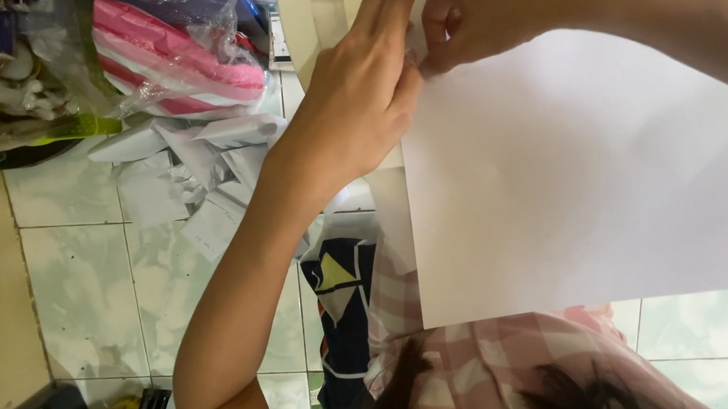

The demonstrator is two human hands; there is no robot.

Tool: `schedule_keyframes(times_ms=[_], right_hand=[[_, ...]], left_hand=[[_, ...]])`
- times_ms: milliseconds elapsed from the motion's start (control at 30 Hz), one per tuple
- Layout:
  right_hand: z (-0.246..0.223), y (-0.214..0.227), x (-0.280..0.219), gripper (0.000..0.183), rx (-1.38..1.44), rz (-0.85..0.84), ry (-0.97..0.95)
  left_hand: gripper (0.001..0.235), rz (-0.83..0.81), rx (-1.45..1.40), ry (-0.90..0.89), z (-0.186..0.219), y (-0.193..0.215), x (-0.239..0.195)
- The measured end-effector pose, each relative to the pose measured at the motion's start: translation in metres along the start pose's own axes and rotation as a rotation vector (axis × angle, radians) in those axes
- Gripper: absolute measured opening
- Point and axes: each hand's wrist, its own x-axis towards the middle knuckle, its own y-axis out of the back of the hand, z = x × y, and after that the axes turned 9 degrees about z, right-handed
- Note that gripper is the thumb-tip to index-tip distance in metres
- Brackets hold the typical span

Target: The person sits on the floor and uses scissors to cut a strip of yellow tape. They then apply the tape to the edges of a white sheet of paper, folding the paper over the tape to secure it.

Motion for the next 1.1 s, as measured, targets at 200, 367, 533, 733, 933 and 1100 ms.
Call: schedule_keyframes(times_ms=[200,367,533,733,933,1100], right_hand=[[0.004,-0.001,-0.001,0.018,0.002,-0.047,-0.022],[-0.002,-0.001,-0.013,0.011,-0.027,0.004,0.038],[0.005,-0.013,-0.015,0.013,-0.047,0.093,0.107],[0.004,-0.019,-0.022,0.01,0.018,0.198,0.172],[0.005,-0.022,-0.028,0.003,0.042,0.242,0.194],[0.008,-0.022,-0.028,0.004,0.119,0.293,0.313]], left_hand=[[0.055,0.003,0.013,-0.01,-0.002,-0.001,0.002],[0.048,0.12,0.071,-0.054,-0.016,-0.015,0.011],[0.02,0.249,-0.003,-0.091,-0.014,-0.009,0.024],[0.032,0.22,-0.015,-0.108,-0.02,-0.012,0.031],[0.02,0.074,0.054,-0.169,-0.028,-0.016,0.045],[0.017,-0.213,-0.181,-0.095,-0.039,-0.01,0.06]])
